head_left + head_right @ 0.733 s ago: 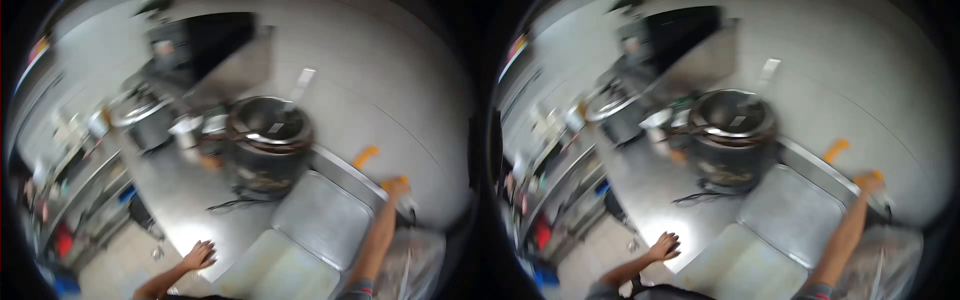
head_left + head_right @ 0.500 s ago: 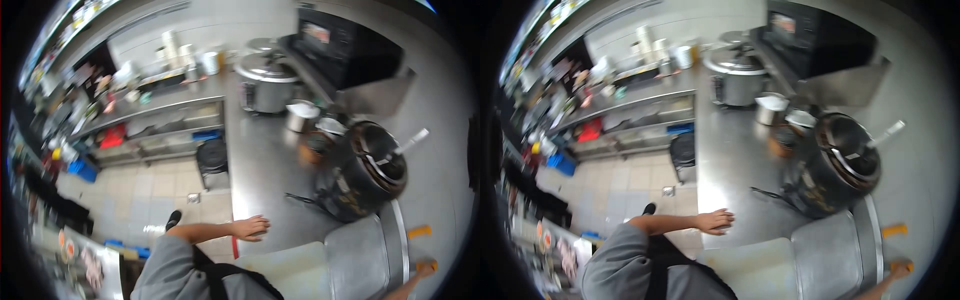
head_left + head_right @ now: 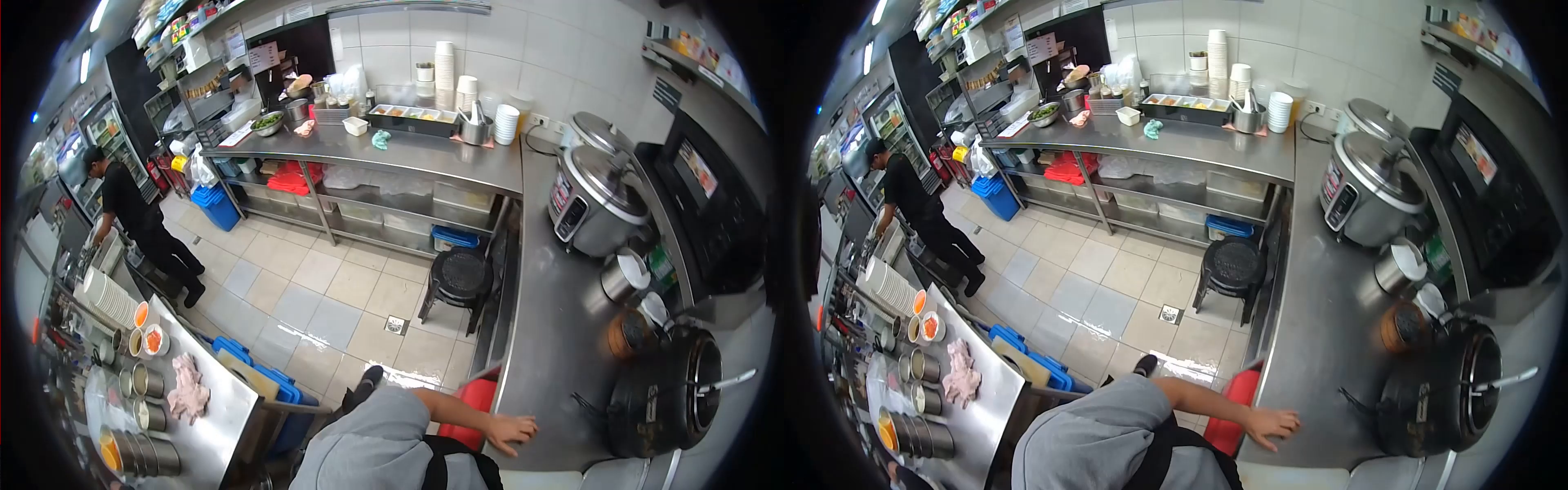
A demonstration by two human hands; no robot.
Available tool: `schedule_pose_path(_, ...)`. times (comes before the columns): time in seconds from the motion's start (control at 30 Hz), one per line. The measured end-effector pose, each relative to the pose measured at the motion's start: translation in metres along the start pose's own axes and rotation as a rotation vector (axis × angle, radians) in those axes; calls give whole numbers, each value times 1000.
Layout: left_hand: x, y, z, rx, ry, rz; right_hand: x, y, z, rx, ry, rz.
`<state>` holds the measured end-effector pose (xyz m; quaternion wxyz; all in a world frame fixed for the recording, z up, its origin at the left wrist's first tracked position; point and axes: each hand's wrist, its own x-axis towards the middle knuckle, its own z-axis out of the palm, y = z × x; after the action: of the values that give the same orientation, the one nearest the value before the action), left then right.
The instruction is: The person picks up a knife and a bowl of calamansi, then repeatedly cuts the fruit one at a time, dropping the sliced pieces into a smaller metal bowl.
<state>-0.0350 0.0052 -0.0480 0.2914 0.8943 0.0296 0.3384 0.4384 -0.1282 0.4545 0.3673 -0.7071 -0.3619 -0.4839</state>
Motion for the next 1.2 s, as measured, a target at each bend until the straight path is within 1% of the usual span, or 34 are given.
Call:
schedule_pose_path(0.03,0,3,-5,-36,-3,33,4,-40,-8,37,-7,-24)
schedule_pose_path(0.1,-4,6,-6,-98,71,39,4,-121,-25,124,-28,-68)
schedule_pose_path(0.13,-8,6,-20,-128,104,45,0,-165,-31,183,-57,-79)
schedule_pose_path(0.17,-16,9,-45,-217,65,-1,-8,-215,-40,266,-103,-73)
schedule_pose_path(0.2,-30,16,-70,-308,30,-53,-19,-272,-55,441,-223,27)
schedule_pose_path(0.23,-47,23,-95,-396,-1,-111,-30,-314,-60,622,-349,124)
schedule_pose_path(0.27,-64,27,-128,-397,24,-72,-38,-344,-56,706,-387,108)
schedule_pose_path(0.37,-127,29,-219,-438,89,-234,-97,-440,-29,973,-483,-67)
schedule_pose_path(0.4,-149,27,-246,-291,243,-192,-124,-479,-19,1070,-545,-115)
schedule_pose_path(0.43,-170,28,-281,-295,179,-357,-155,-524,-9,1169,-601,-164)
schedule_pose_path(0.47,-186,32,-314,-328,305,-390,-188,-571,-1,1266,-653,-213)
schedule_pose_path(0.5,-202,35,-349,-270,401,-429,-220,-617,4,1362,-705,-264)
schedule_pose_path(0.53,-215,50,-389,-270,493,-503,-255,-662,4,1587,-844,-234)
schedule_pose_path(0.57,-229,59,-421,-378,564,-596,-283,-706,-6,1679,-1010,-124)
schedule_pose_path(0.63,-267,56,-465,-640,784,-610,-334,-785,-17,1867,-1142,-261)
schedule_pose_path(0.7,-303,61,-513,-908,977,-732,-378,-853,-30,2013,-1300,-257)
schedule_pose_path(0.77,-342,76,-558,-1219,1203,-684,-420,-911,-37,2102,-1447,-351)
schedule_pose_path(0.8,-367,73,-571,-1286,1283,-602,-443,-936,-35,2097,-1441,-482)
schedule_pose_path(0.83,-393,74,-584,-1284,1328,-540,-466,-961,-33,2089,-1426,-613)
schedule_pose_path(0.9,-440,83,-613,-1150,1432,-566,-510,-1014,-47,2212,-1529,-375)
schedule_pose_path(0.97,-488,91,-642,-1020,1559,-673,-533,-1066,-57,2219,-1589,-439)
schedule_pose_path(1.0,-508,95,-656,-956,1630,-714,-538,-1094,-62,2197,-1628,-566)
schedule_pose_path(1.07,-550,107,-682,-670,1826,-874,-557,-1156,-74,2169,-1691,-800)
schedule_pose_path(1.13,-601,114,-701,-363,1941,-1029,-587,-1214,-89,2116,-1754,-1041)
schedule_pose_path(1.2,-650,127,-714,-57,2021,-1110,-630,-1269,-122,1979,-1754,-1234)
